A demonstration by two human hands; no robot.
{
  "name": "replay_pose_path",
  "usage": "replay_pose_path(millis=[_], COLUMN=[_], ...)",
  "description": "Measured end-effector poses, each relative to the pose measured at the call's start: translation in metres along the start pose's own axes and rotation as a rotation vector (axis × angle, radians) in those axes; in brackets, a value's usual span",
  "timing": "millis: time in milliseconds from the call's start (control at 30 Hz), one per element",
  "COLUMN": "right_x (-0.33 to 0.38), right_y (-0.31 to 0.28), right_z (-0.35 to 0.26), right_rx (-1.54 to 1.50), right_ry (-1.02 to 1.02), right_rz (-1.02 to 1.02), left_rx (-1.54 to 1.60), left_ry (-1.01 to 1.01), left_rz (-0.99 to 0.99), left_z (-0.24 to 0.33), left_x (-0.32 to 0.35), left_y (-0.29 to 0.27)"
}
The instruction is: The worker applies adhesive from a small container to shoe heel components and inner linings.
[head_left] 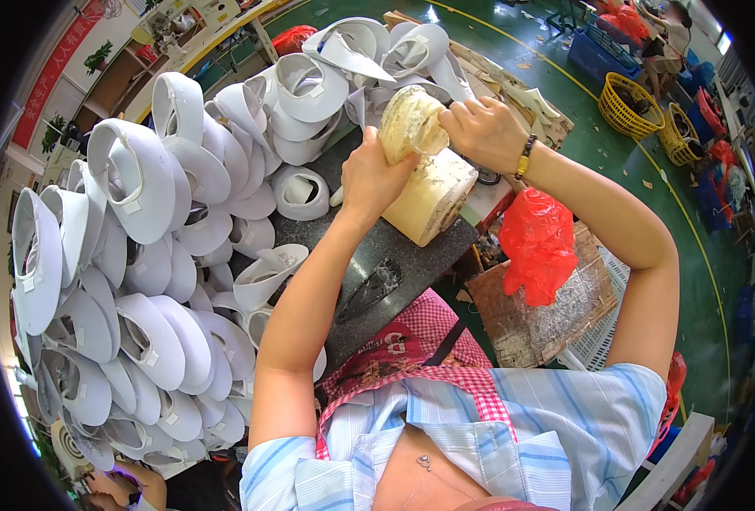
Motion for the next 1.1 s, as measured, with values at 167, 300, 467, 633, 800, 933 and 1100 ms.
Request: replay_pose_path(millis=[167,300,467,633,800,933,1100], right_x=[0.010,0.008,0.000,0.033,0.057,0.064,0.038], right_y=[-0.029,-0.014,-0.001,0.003,-0.014,0.005,0.028], right_z=[0.015,0.013,0.017,0.022,-0.006,-0.028,-0.043], right_rx=[-0.484,-0.524,-0.447,-1.313,-1.762,-1.759,-1.472], right_ry=[0.343,0.619,0.660,0.813,1.046,1.170,1.125], right_rz=[0.120,-0.006,-0.023,-0.142,0.122,-0.039,-0.257], left_rx=[0.122,0.082,0.155,0.493,0.579,0.624,0.592], left_ry=[0.020,-0.012,0.009,0.145,0.154,0.149,0.162], left_rz=[0.031,0.052,0.040,0.007,-0.212,-0.325,-0.207], left_z=[-0.011,-0.008,-0.020,-0.053,-0.044,-0.037,-0.047], left_x=[0.011,0.013,0.017,0.022,0.021,0.021,0.023], left_y=[-0.007,-0.007,-0.005,-0.002,-0.005,-0.003,0.006])
Point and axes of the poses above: each hand's wrist, its own x-axis away from the middle knuckle, its own y-axis out of the palm, z = x × y, the point moved 7 cm from there along -x, towards the middle knuckle, and after that the axes turned 4 degrees about -y, right-handed, at the moved point
